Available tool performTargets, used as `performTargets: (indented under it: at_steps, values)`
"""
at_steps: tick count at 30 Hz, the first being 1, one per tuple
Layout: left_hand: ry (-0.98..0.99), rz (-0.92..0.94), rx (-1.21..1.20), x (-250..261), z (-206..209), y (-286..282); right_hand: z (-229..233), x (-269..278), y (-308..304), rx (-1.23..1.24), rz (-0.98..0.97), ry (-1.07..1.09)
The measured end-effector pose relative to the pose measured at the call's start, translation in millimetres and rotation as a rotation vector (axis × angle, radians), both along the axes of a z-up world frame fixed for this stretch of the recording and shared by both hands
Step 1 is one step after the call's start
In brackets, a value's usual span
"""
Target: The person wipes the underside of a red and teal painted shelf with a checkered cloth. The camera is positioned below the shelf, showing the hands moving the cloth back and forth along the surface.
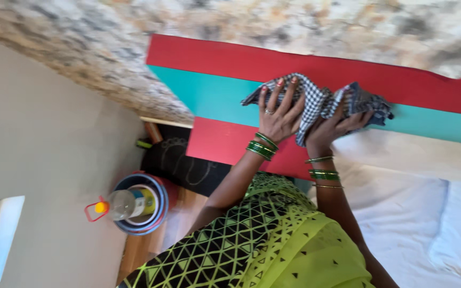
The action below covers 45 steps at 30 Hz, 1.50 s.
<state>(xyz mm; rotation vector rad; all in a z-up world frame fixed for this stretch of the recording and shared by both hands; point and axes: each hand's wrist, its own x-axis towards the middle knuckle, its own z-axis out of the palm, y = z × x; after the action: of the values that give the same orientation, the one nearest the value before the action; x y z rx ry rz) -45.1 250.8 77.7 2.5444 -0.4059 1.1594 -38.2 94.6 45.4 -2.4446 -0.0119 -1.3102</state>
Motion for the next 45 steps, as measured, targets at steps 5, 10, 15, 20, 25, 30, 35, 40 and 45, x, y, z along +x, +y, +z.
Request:
performTargets:
  at_steps: [5, 10, 15, 20, 25, 30, 35, 40, 45]
  values:
    - [0.038, 0.013, -0.049, -7.6, 8.3, 57.9, 4.3, -6.1, 50.2, 0.078, 0.104, 0.043]
    - [-0.036, 0.043, -0.053, -7.5, 11.9, 121.4, -4.7, -3.8, 106.1, 0.045, 0.103, 0.055]
    - [-0.057, 0.033, -0.066, -8.6, 3.5, 176.2, -22.4, 14.8, 144.2, 0.084, 0.086, -0.071]
    - [-0.059, 0.009, 0.01, -5.0, 6.4, 235.7, -24.5, 16.4, 189.2, 0.085, 0.117, -0.096]
    - [-0.105, 0.017, -0.028, 3.9, -7.0, 271.4, -20.5, 16.1, 241.3, 0.019, 0.245, -0.089]
    - [-0.156, 0.049, -0.169, 11.5, -22.5, 296.4, -5.2, 1.3, 291.7, -0.085, 0.296, 0.044]
    - [-0.144, 0.055, -0.37, 11.7, -28.6, 307.4, 15.7, -4.2, 326.4, -0.142, 0.308, 0.014]
    - [-0.191, -0.084, -0.582, 5.8, -5.7, 321.2, 38.8, -9.8, 344.3, -0.254, 0.316, 0.003]
    - [-0.126, -0.067, -0.742, -2.7, 35.0, 334.1, 63.6, -6.8, 357.2, -0.257, 0.372, -0.069]
